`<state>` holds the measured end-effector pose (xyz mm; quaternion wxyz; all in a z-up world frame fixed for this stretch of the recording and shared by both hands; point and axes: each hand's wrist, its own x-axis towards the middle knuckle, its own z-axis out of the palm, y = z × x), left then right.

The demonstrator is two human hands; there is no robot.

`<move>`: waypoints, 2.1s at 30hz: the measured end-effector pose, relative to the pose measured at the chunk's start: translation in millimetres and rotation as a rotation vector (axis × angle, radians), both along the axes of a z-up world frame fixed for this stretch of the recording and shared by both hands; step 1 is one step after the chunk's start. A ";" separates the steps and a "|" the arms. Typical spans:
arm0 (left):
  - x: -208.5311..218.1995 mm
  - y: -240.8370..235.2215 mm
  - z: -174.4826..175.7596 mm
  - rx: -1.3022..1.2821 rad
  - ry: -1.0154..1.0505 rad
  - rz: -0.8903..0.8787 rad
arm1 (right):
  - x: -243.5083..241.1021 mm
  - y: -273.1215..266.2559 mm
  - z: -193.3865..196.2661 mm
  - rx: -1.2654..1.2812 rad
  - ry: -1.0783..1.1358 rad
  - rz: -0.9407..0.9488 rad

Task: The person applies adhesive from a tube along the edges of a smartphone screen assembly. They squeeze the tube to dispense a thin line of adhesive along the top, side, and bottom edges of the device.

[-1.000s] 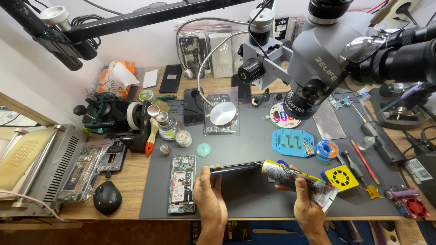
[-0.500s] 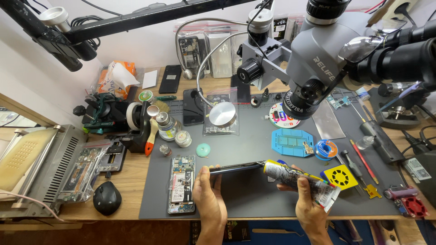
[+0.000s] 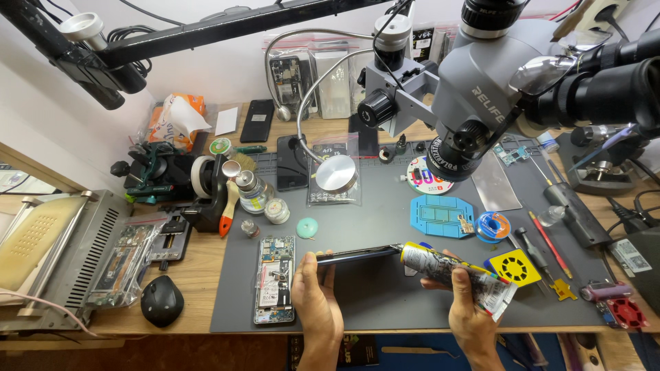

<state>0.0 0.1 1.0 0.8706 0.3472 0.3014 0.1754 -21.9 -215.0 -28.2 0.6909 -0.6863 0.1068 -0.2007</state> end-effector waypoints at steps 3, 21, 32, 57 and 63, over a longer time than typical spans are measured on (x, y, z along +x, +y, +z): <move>0.0 -0.4 0.5 -0.004 -0.001 0.005 | -1.1 -1.4 0.7 0.006 0.093 0.001; 0.0 -0.5 0.2 0.010 -0.004 0.002 | 2.5 -5.6 -6.6 0.009 -0.071 -0.024; 0.2 -0.8 -0.6 0.007 -0.002 0.006 | 1.0 -8.5 -4.8 -0.028 -0.070 -0.009; 0.0 -1.8 0.2 0.013 0.007 0.001 | 1.3 -11.1 -3.1 -0.021 -0.084 -0.023; 1.2 -1.4 -4.3 0.006 -0.014 0.010 | 1.5 -11.7 -6.1 -0.038 -0.054 -0.042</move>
